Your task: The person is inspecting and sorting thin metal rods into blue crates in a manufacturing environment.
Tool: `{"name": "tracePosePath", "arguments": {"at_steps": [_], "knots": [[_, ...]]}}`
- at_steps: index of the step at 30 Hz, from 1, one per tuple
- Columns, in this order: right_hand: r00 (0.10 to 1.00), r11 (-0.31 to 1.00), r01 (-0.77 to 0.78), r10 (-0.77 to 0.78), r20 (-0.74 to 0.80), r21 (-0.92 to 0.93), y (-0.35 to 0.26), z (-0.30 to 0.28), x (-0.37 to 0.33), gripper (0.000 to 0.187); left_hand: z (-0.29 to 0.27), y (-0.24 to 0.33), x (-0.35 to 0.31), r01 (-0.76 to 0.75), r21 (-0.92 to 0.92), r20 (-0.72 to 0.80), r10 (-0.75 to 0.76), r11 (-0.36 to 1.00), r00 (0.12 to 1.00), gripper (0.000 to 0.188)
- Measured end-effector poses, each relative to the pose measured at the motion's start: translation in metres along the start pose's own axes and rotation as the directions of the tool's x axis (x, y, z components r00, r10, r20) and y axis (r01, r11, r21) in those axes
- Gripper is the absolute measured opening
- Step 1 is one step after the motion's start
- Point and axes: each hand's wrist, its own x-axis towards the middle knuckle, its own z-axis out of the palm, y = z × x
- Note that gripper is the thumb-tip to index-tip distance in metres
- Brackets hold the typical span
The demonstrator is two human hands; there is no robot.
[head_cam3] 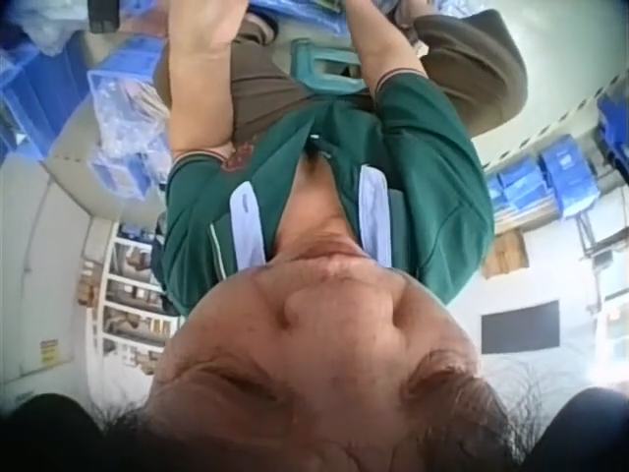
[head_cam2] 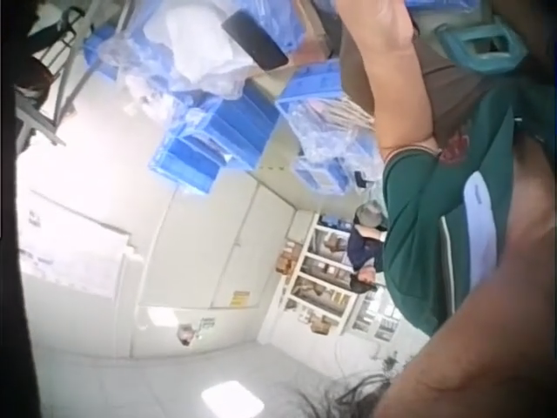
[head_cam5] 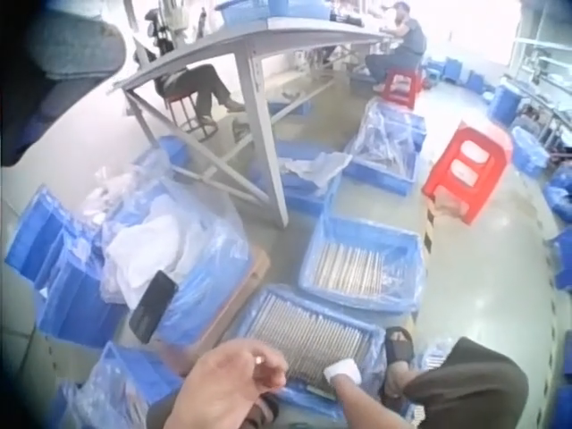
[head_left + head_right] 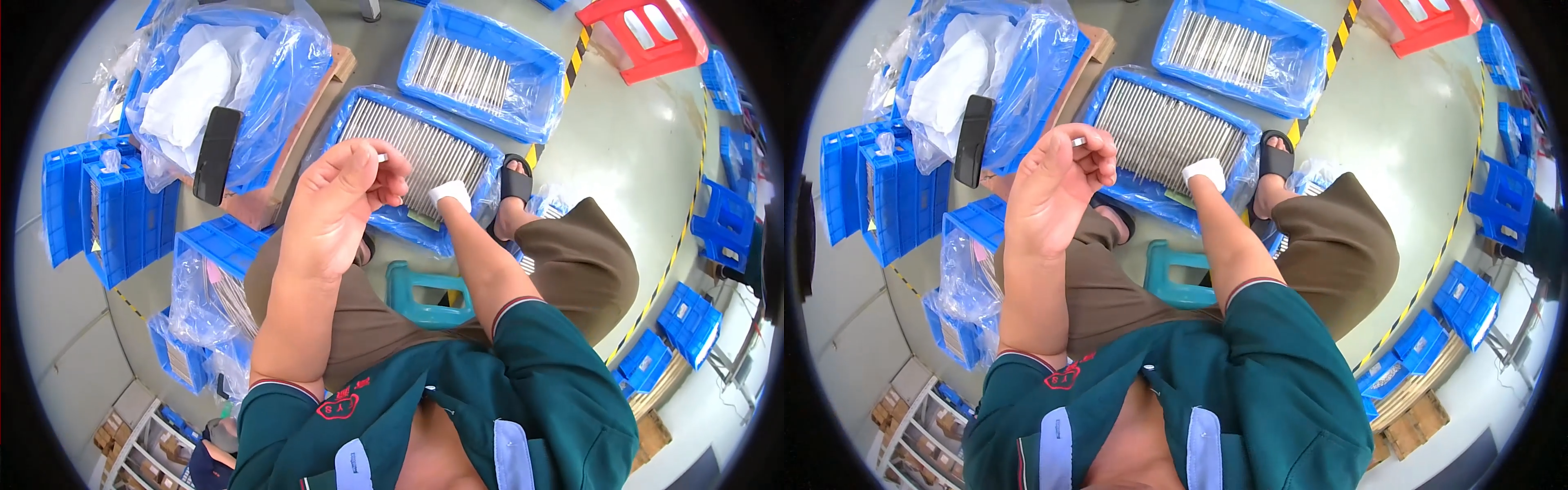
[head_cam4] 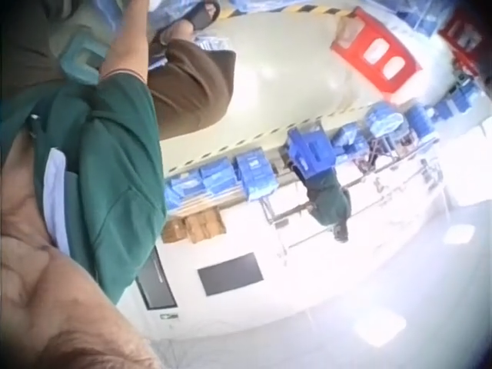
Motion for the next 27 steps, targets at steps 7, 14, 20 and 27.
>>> {"name": "tracePosePath", "arguments": {"at_steps": [7,14,20,27], "knots": [[0.958,0.971,-0.18,0.209,-0.198,0.154,-0.009,0.007,0.003,0.03,0.0,0.008,0.002,-0.011,-0.052,0.039,0.013,0.999,0.999,0.032],[0.978,0.997,-0.051,0.061,-0.202,0.055,-0.004,0.006,-0.014,0.032,-0.01,0.011,-0.001,-0.02,-0.064,0.025,0.022,0.998,0.999,0.033],[0.997,0.999,-0.01,0.012,-0.079,0.035,0.011,0.001,0.012,0.033,-0.002,0.012,-0.003,-0.013,-0.063,0.022,0.014,0.998,1.0,0.033],[0.896,0.473,-0.324,-0.125,0.426,0.819,0.057,0.005,0.031,0.037,-0.002,0.008,0.004,-0.018,-0.08,-0.013,0.017,0.997,1.0,0.028]]}}
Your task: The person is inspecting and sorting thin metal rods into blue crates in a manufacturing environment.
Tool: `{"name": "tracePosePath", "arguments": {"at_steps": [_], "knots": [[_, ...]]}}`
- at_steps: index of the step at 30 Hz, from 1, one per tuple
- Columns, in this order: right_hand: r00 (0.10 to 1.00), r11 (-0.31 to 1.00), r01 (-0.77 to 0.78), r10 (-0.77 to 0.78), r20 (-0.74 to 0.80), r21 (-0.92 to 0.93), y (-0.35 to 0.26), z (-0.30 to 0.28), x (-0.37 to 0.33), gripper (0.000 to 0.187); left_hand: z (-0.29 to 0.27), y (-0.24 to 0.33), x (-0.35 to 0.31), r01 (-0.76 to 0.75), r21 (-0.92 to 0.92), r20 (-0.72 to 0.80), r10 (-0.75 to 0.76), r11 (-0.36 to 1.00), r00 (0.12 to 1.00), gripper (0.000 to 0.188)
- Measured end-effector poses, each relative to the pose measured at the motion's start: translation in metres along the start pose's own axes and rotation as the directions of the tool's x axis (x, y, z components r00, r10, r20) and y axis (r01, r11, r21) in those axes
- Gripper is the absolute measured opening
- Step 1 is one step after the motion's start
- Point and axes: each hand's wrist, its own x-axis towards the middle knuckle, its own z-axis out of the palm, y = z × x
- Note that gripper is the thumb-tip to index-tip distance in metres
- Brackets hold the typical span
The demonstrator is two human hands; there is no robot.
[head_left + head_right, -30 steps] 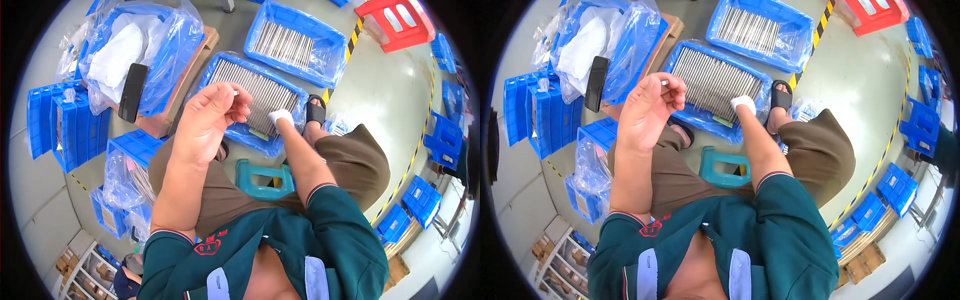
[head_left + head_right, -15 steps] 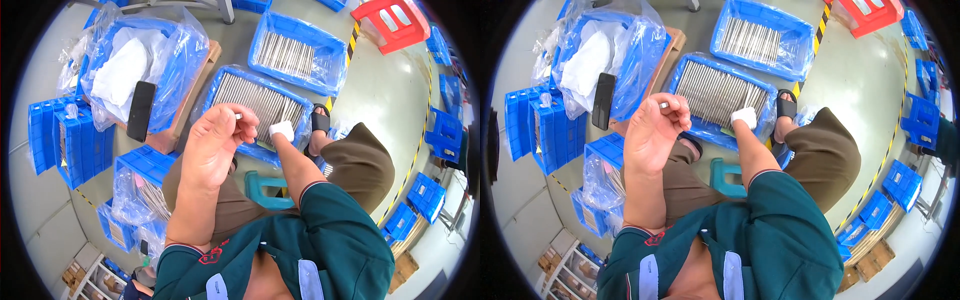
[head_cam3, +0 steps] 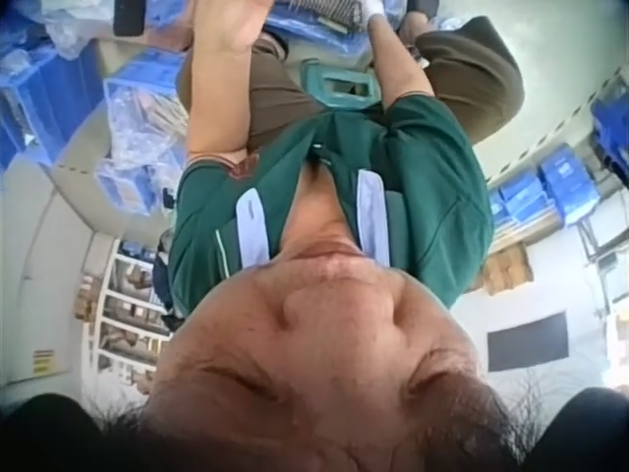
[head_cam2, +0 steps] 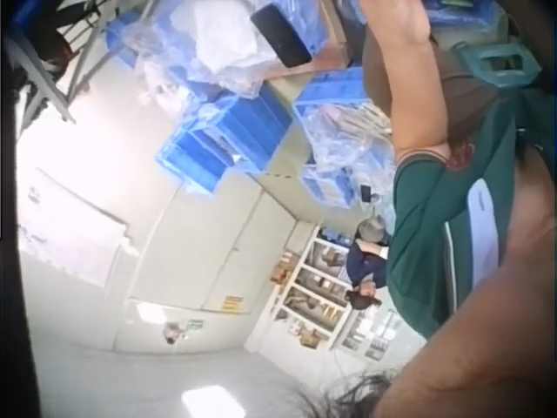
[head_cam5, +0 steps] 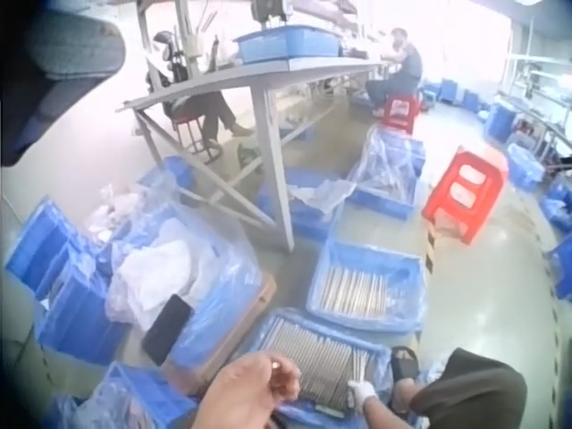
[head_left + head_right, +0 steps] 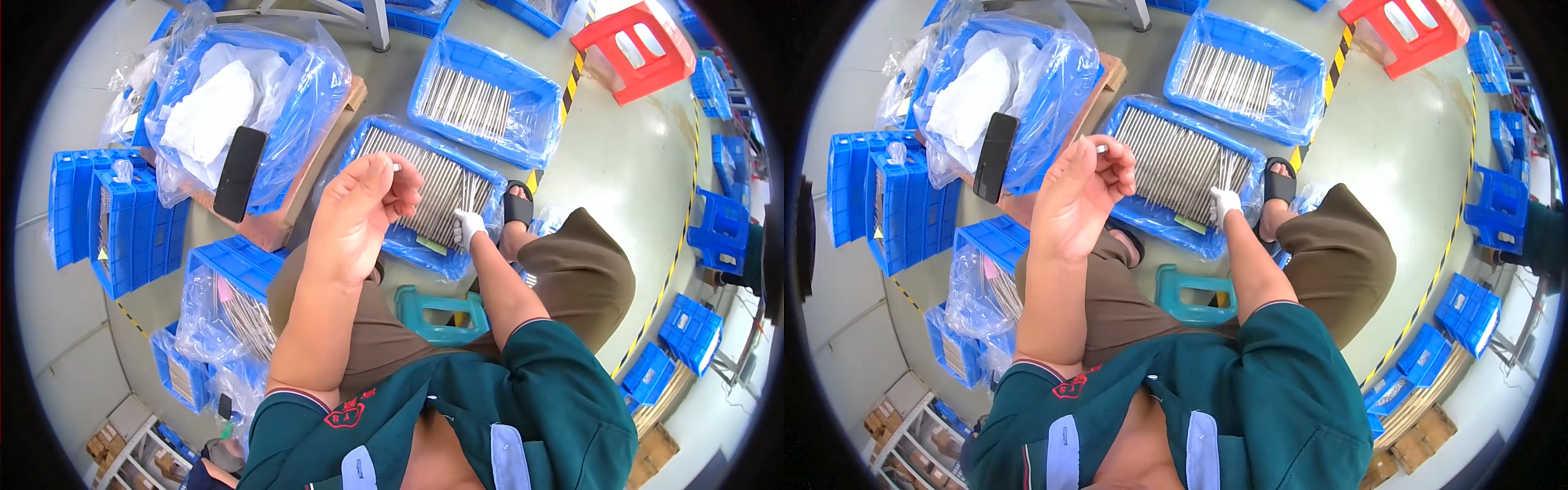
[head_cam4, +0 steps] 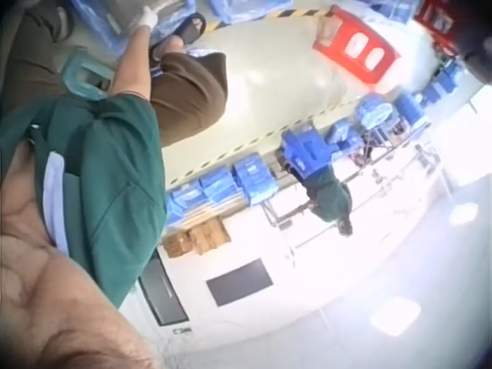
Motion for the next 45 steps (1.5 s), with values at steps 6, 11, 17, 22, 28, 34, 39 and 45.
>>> {"name": "tracePosePath", "arguments": {"at_steps": [6,11,17,22,28,34,39,45], "knots": [[0.974,0.978,0.146,-0.169,-0.153,-0.147,-0.014,0.009,-0.05,0.045,-0.003,-0.001,0.013,-0.007,0.013,-0.052,0.008,1.0,0.999,0.025],[0.676,0.572,0.655,-0.735,0.046,-0.495,-0.052,0.018,-0.097,0.044,0.004,-0.006,0.025,-0.033,-0.018,-0.155,0.03,0.999,0.987,0.026],[0.593,0.528,0.801,-0.765,0.252,-0.283,-0.111,0.029,-0.276,0.025,-0.008,-0.028,0.038,-0.071,-0.2,-0.257,0.017,0.977,0.966,0.028],[0.526,0.418,0.835,-0.798,0.296,-0.357,-0.135,0.014,-0.315,0.017,0.015,-0.03,0.039,-0.103,-0.356,-0.139,0.056,0.929,0.989,0.027],[0.571,0.48,0.815,-0.758,0.315,-0.324,-0.131,0.021,-0.318,0.016,0.009,-0.034,0.048,-0.113,-0.372,-0.101,0.081,0.921,0.992,0.029],[0.53,0.425,0.838,-0.782,0.328,-0.342,-0.133,0.025,-0.306,0.016,0.008,-0.04,0.056,-0.103,-0.33,-0.109,0.071,0.938,0.992,0.03],[0.56,0.566,0.818,-0.748,0.357,-0.098,-0.139,0.034,-0.306,0.013,0.026,-0.061,0.048,-0.032,-0.137,0.011,0.034,0.99,0.999,0.025],[0.581,0.637,0.77,-0.715,0.389,0.02,-0.139,0.034,-0.314,0.012,0.036,-0.056,0.035,-0.035,-0.035,0.034,0.037,0.999,0.999,0.026]]}}
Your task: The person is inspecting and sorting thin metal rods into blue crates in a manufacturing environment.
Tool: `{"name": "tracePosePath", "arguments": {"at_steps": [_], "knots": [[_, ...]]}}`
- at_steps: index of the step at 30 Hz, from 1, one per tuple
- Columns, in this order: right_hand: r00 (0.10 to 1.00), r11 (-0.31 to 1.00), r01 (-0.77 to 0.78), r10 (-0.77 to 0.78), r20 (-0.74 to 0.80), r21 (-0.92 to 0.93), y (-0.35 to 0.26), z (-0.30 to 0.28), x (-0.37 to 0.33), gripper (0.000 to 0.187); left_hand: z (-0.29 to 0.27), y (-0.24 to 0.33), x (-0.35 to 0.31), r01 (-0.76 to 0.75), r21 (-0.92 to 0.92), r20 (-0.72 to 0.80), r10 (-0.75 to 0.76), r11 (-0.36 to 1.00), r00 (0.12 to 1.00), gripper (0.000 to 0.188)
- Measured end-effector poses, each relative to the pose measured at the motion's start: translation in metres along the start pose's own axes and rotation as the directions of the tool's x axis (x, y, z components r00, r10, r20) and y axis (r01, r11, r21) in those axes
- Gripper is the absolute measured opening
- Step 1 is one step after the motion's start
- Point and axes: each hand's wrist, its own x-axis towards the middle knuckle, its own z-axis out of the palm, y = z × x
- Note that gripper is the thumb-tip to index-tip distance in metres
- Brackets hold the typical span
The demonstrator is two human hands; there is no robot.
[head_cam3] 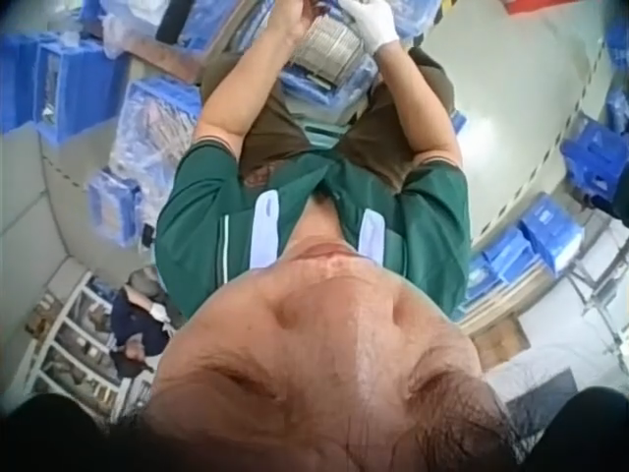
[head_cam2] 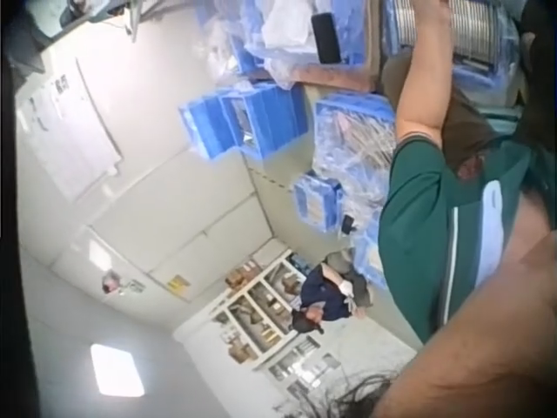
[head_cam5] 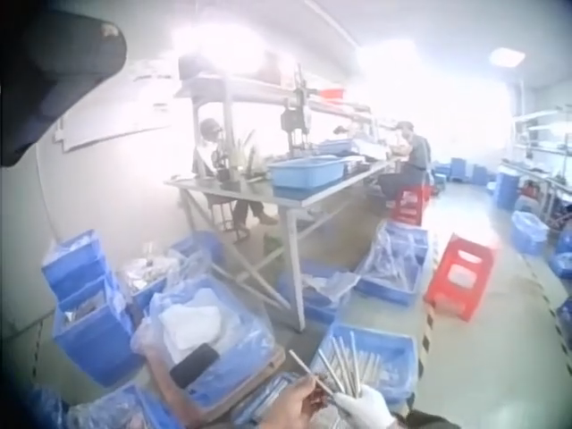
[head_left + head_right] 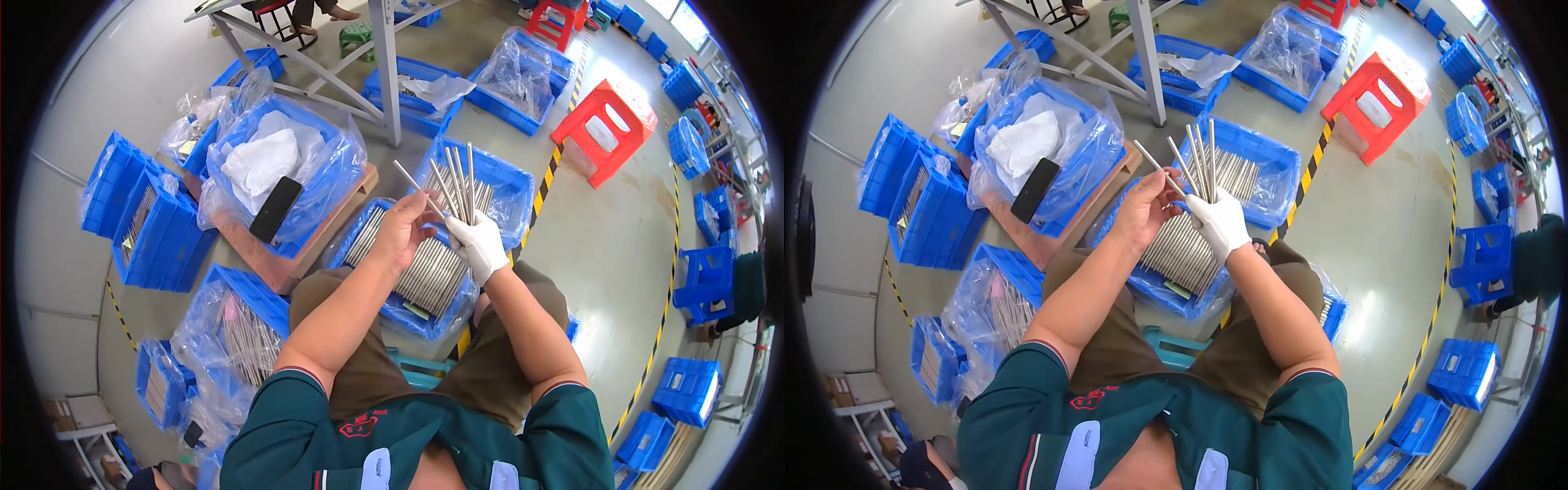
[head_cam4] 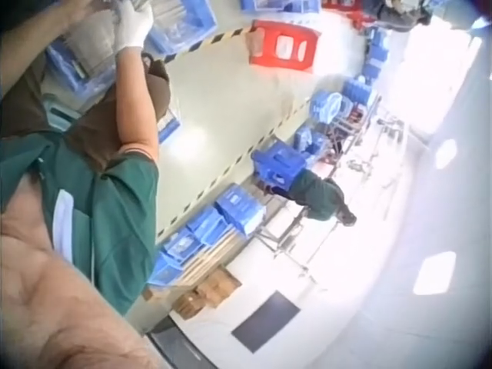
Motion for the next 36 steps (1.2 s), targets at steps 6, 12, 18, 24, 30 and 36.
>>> {"name": "tracePosePath", "arguments": {"at_steps": [6,12,18,24,30,36], "knots": [[0.995,0.981,-0.094,0.087,0.052,0.17,-0.002,0.008,-0.003,0.012,0.013,-0.026,-0.014,-0.012,0.096,-0.084,0.02,0.995,0.996,0.026],[0.963,0.89,0.184,-0.249,-0.106,-0.418,0.013,-0.004,0.022,0.019,-0.002,-0.019,-0.001,-0.184,0.335,-0.1,0.229,0.924,0.968,0.022],[0.998,0.982,-0.059,0.06,0.0,0.18,-0.019,-0.023,0.019,0.02,0.002,-0.016,-0.019,0.145,0.285,0.166,-0.198,0.947,0.966,0.022],[0.996,0.969,-0.09,0.084,0.038,0.229,-0.016,-0.023,0.017,0.022,0.006,-0.024,-0.028,0.31,0.122,0.288,-0.332,0.943,0.898,0.025],[0.934,0.975,0.133,-0.063,-0.351,0.178,-0.025,-0.048,0.04,0.028,0.009,-0.034,-0.054,0.445,0.262,0.346,-0.514,0.856,0.785,0.027],[0.966,0.949,0.115,-0.037,-0.257,0.294,-0.038,-0.081,0.037,0.028,-0.023,0.005,-0.036,0.353,0.234,0.205,-0.401,0.906,0.893,0.025]]}}
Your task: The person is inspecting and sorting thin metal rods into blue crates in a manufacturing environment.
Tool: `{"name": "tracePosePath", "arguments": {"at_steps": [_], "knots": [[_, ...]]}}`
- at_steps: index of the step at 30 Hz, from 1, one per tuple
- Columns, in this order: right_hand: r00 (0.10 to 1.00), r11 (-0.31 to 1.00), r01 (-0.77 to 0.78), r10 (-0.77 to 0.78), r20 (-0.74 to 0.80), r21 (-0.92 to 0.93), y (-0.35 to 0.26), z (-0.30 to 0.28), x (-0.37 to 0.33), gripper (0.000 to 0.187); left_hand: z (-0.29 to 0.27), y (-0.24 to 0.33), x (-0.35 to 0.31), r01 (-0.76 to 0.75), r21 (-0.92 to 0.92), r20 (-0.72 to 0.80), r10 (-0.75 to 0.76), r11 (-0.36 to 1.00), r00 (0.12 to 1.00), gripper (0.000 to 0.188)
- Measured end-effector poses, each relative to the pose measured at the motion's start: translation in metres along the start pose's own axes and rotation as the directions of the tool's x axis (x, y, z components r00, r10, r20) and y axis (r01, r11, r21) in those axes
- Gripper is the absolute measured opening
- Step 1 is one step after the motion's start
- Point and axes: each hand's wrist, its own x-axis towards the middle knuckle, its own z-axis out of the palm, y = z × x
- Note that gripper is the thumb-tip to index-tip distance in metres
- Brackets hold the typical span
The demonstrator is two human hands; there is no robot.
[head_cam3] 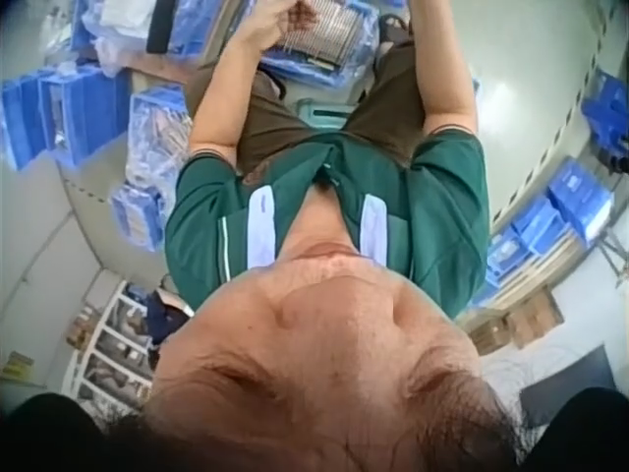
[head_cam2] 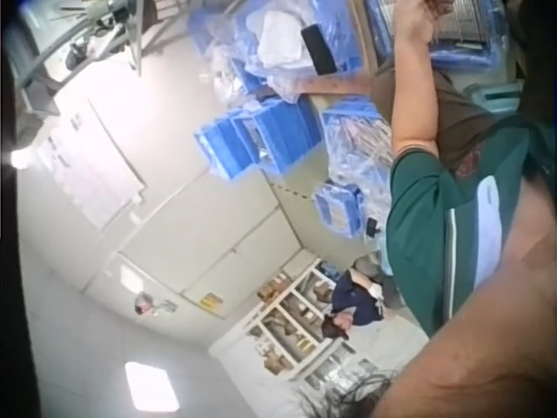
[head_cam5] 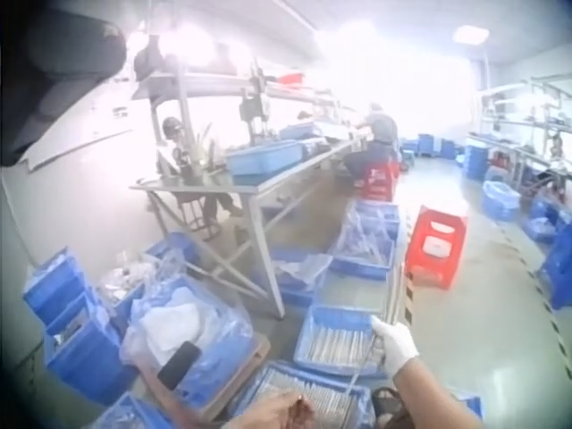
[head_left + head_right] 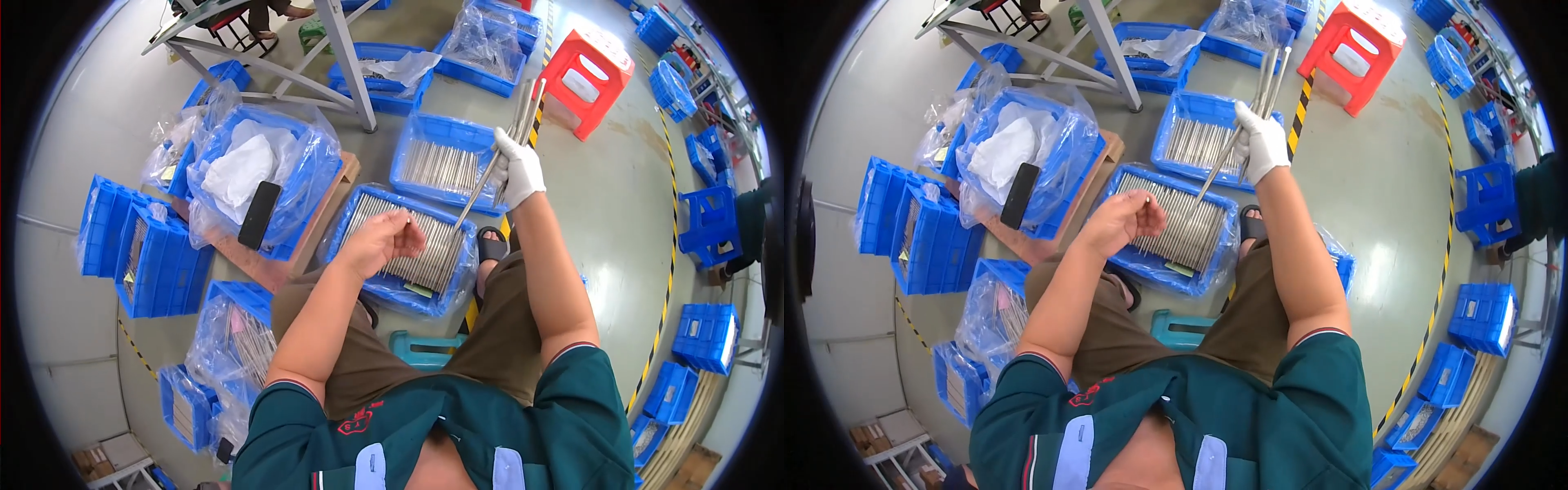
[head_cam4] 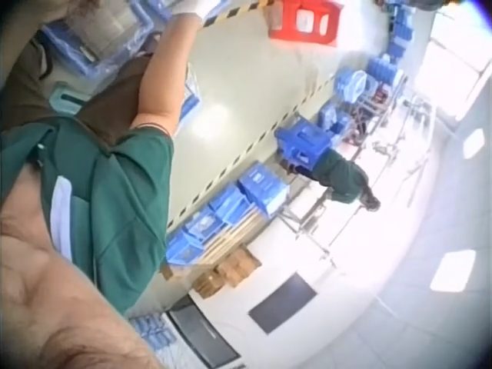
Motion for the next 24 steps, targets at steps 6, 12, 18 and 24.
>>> {"name": "tracePosePath", "arguments": {"at_steps": [6,12,18,24], "knots": [[0.981,0.961,-0.037,0.087,0.172,-0.274,0.051,0.046,-0.037,0.025,0.017,-0.004,0.019,-0.12,-0.175,0.25,0.162,0.977,0.955,0.028],[0.96,0.746,0.151,0.044,0.275,-0.648,0.058,0.056,-0.045,0.034,0.027,0.007,0.014,0.012,0.235,0.139,-0.046,0.972,0.989,0.029],[0.971,0.511,0.225,-0.047,0.235,-0.83,0.056,0.05,-0.045,0.042,0.001,0.022,0.009,-0.095,0.267,-0.193,0.15,0.959,0.97,0.028],[0.946,0.767,-0.014,0.217,0.24,-0.641,0.055,0.048,-0.065,0.021,-0.028,0.031,0.021,-0.441,-0.287,-0.474,0.274,0.85,0.837,0.03]]}}
